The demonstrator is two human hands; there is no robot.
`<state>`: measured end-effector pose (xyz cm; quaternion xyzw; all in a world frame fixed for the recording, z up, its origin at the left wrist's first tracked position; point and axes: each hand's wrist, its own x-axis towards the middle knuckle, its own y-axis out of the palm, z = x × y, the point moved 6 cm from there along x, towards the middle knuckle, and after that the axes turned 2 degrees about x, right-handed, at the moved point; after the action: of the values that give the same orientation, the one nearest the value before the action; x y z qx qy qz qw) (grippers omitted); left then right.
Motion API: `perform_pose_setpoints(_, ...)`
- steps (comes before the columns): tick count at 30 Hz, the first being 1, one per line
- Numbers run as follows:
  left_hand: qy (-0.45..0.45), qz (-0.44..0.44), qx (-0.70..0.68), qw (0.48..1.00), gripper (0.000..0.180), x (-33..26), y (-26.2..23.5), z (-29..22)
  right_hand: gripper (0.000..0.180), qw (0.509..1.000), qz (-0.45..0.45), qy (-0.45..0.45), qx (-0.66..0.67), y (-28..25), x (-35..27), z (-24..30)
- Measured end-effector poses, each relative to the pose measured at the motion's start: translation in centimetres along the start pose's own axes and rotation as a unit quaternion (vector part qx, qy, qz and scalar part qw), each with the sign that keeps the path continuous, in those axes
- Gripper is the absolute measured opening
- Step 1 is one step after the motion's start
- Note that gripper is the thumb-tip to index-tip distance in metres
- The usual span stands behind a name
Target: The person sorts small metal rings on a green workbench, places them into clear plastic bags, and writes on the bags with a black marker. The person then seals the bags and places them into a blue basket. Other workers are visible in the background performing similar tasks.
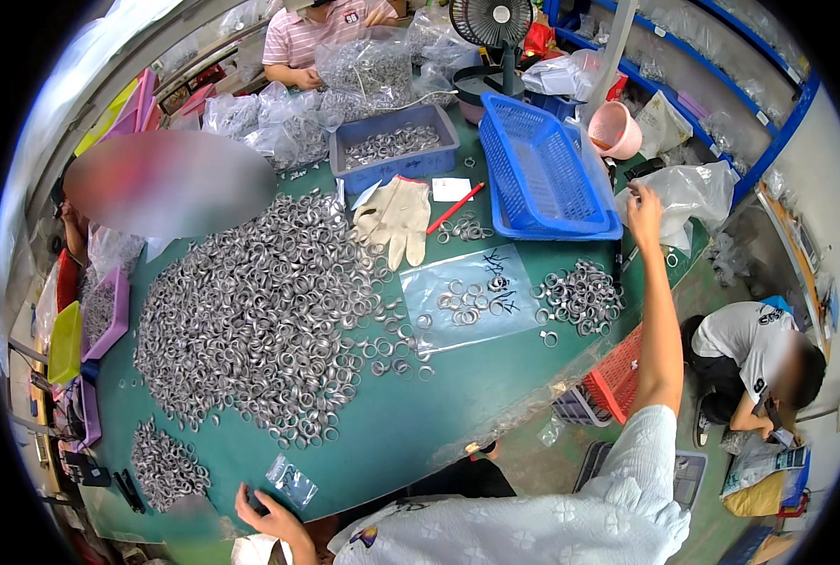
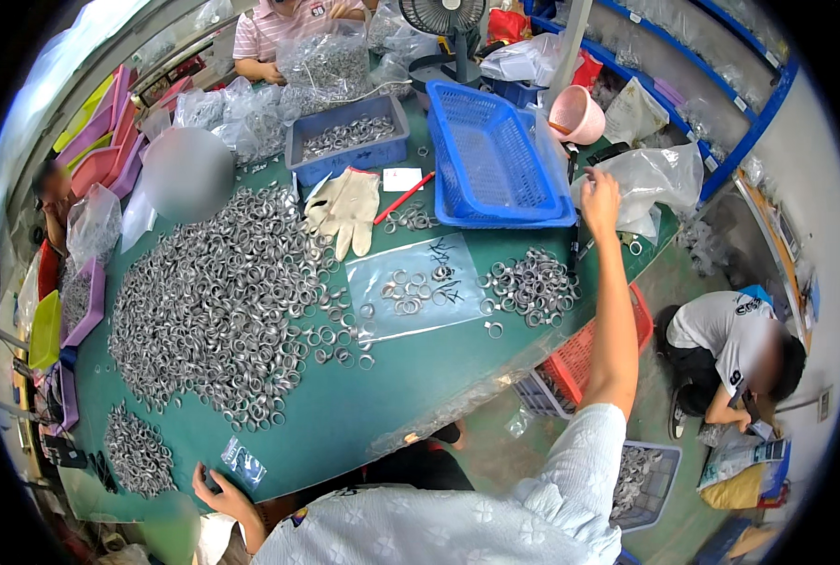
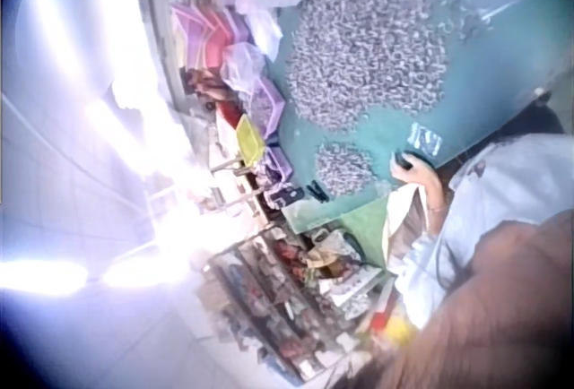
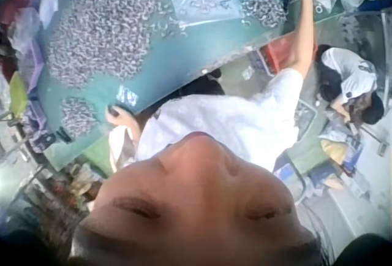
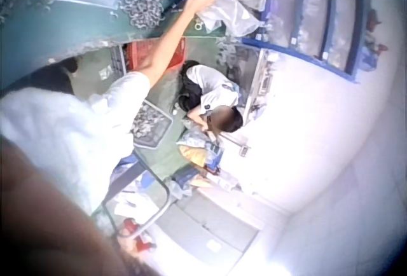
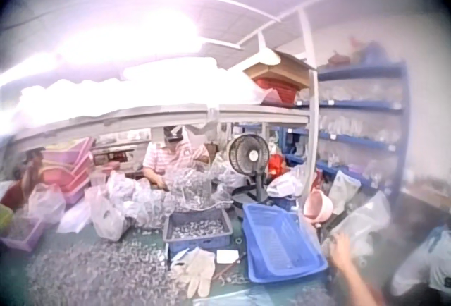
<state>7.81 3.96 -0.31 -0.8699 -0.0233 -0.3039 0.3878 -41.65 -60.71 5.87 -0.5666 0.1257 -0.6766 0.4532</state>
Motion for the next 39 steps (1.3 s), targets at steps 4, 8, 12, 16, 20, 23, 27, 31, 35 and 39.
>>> perform_pose_setpoints(4,0.005,0.008,0.001,1.000,0.026,-0.1,0.3,0.2,0.029,0.991,0.096,0.063,0.068,-1.2,-0.8,5.6)
perform_pose_setpoints(8,0.003,0.024,-0.007,1.000,0.023,0.0,0.3,-0.2,0.041,0.968,0.158,0.015,-0.194,-0.1,-0.8,8.5)
perform_pose_setpoints(12,0.005,0.025,-0.002,1.000,0.022,0.1,0.2,-0.5,0.041,0.941,0.196,0.017,-0.275,1.1,-0.2,8.9)
perform_pose_setpoints(16,0.018,0.018,-0.006,1.000,0.021,-0.1,0.1,-0.6,0.044,0.938,0.213,0.058,-0.266,1.4,0.4,8.7)
perform_pose_setpoints(20,0.019,0.024,-0.005,1.000,0.021,-0.1,-0.1,-0.5,0.052,0.954,0.205,0.174,-0.133,-0.1,0.9,7.2)
perform_pose_setpoints(23,0.024,0.018,-0.006,1.000,0.021,-0.2,-0.2,-0.4,0.051,0.962,0.167,0.191,-0.102,-1.8,0.9,8.1)
perform_pose_setpoints(27,0.019,0.022,-0.007,1.000,0.021,-0.1,-0.2,-0.7,0.038,0.963,0.142,0.189,-0.131,-2.7,0.0,9.3)
perform_pose_setpoints(31,0.028,0.022,-0.015,0.999,0.021,-0.2,0.2,-1.0,0.032,0.947,0.199,0.157,-0.198,-1.6,-0.2,8.9)
perform_pose_setpoints(35,0.035,0.012,0.000,0.999,0.020,-0.2,-0.1,-0.7,0.033,0.937,0.229,0.164,-0.208,-0.1,-0.1,9.0)
perform_pose_setpoints(39,0.049,0.002,-0.008,0.999,0.021,0.1,-0.2,-1.4,0.035,0.925,0.235,0.117,-0.275,1.6,0.8,6.6)
